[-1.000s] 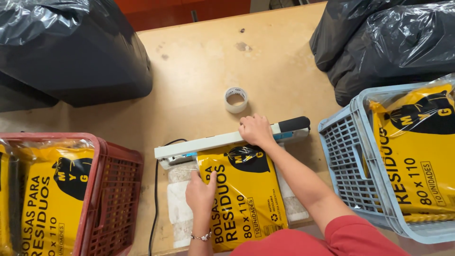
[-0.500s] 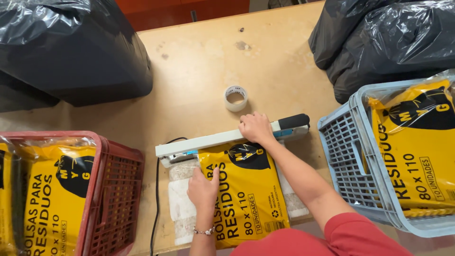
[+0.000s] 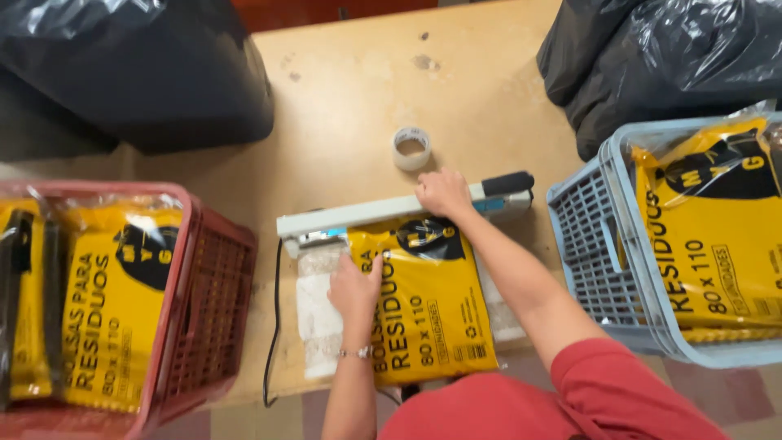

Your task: Sealing yellow plastic bags using a manual heat sealer and organizing them into crates

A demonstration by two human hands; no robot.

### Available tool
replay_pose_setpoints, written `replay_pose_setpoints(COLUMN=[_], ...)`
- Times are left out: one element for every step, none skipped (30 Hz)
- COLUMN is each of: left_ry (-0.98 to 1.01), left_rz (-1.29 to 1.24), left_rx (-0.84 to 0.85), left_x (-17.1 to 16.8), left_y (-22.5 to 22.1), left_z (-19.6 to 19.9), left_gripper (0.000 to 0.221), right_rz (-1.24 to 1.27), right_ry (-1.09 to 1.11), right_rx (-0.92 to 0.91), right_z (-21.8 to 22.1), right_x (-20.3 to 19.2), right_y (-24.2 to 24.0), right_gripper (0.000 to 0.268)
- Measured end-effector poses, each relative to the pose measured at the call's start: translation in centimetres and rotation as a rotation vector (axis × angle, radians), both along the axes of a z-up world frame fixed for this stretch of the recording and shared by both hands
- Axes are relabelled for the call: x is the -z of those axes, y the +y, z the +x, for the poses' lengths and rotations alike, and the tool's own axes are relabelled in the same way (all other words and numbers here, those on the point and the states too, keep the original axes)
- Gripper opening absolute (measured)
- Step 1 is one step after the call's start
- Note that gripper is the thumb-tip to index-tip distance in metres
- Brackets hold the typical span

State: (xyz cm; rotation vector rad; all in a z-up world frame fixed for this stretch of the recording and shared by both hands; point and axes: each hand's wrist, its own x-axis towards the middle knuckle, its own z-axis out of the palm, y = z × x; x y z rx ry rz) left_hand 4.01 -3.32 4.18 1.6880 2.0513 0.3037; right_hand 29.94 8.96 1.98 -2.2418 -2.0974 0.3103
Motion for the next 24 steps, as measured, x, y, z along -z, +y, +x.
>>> replay_pose_setpoints(left_ry=[-0.017, -0.012, -0.026, -0.04, -0.023, -0.042, -0.067, -0.057, -0.053, -0.049, -0.041, -0.142, -0.247, -0.243, -0.395, -0.547, -0.545, -0.659, -0.774, -0.772, -0.9, -1.027, -1.025, -1.081], left_rz=[0.018, 0.011, 0.031, 0.052, 0.035, 0.055, 0.081, 0.069, 0.058, 0.046, 0.035, 0.069, 0.111, 0.108, 0.125, 0.142, 0.143, 0.157, 0.172, 0.174, 0.215, 0.256, 0.257, 0.28], left_rx=[-0.003, -0.01, -0.004, 0.002, -0.012, 0.001, 0.014, 0.002, 0.02, 0.039, 0.04, 0.028, 0.017, 0.019, -0.016, -0.051, -0.052, -0.094, -0.135, -0.134, -0.171, -0.208, -0.205, -0.219], left_x=[-0.2, 0.2, 0.7, 1.2, 1.5, 1.9, 2.2, 2.1, 2.0, 1.8, 1.4, 0.9, 0.3, 0.3, 0.2, 0.2, 0.1, 0.1, 0.0, 0.7, 1.3, 1.9, 2.1, 2.3], left_y=[0.0, 0.3, 0.2, 0.2, 0.1, 0.0, 0.4, -0.1, 0.0, 0.1, -0.7, -1.3, -1.5, -2.5, -3.3, -4.2, -5.2, -6.2, -7.1, -7.6, -8.1, -8.6, -8.5, -8.5], left_z=[-0.1, 0.0, -0.1, -0.2, -0.4, -0.6, -0.4, -0.8, -0.8, -0.6, -0.7, -0.8, -0.6, -0.8, -0.9, -1.0, -1.1, -1.2, -1.3, -1.7, -2.1, -2.5, -2.6, -2.8], left_gripper=[0.065, 0.065, 0.064, 0.063, 0.063, 0.061, 0.06, 0.06, 0.056, 0.053, 0.053, 0.046, 0.04, 0.04, 0.035, 0.031, 0.031, 0.029, 0.028, 0.028, 0.024, 0.021, 0.021, 0.022], right_rz=[-0.013, -0.02, 0.014, 0.048, 0.029, 0.152, 0.279, 0.264, 0.394, 0.526, 0.518, 0.569, 0.628, 0.628, 0.639, 0.648, 0.649, 0.605, 0.561, 0.563, 0.37, 0.172, 0.175, 0.12], right_ry=[0.008, 0.012, 0.077, 0.142, 0.159, 0.367, 0.569, 0.581, 0.772, 0.963, 0.971, 1.014, 1.052, 1.055, 0.948, 0.839, 0.841, 0.792, 0.741, 0.743, 0.851, 0.953, 0.956, 1.07], right_rx=[0.0, -0.007, -0.022, -0.036, -0.048, -0.07, -0.088, -0.095, -0.191, -0.287, -0.279, -0.248, -0.221, -0.216, -0.113, -0.012, -0.013, 0.119, 0.248, 0.248, 0.31, 0.368, 0.368, 0.366], right_z=[-0.1, 0.3, 0.4, 0.5, 0.7, 0.8, 1.5, 0.3, -0.2, -0.6, -1.2, -1.7, -2.0, -1.7, -1.4, -1.0, -0.9, -0.7, -0.5, -1.4, -2.4, -3.3, -2.7, -2.1], right_x=[-0.3, -0.4, -0.2, 0.0, -0.5, -0.9, -1.6, -4.0, -6.8, -9.6, -10.4, -11.2, -12.3, -10.9, -9.7, -8.5, -5.9, -3.4, -1.0, -2.2, -3.5, -4.7, -3.8, -2.8], right_y=[0.0, 0.2, 0.2, 0.2, 0.1, 0.1, 0.5, -0.9, -2.0, -3.1, -5.2, -7.3, -9.0, -10.9, -12.5, -14.2, -15.5, -16.8, -18.1, -19.8, -21.6, -23.3, -23.8, -24.4], right_gripper=[0.046, 0.046, 0.04, 0.035, 0.035, 0.032, 0.033, 0.033, 0.042, 0.051, 0.051, 0.046, 0.043, 0.043, 0.038, 0.035, 0.035, 0.039, 0.05, 0.05, 0.065, 0.079, 0.079, 0.063])
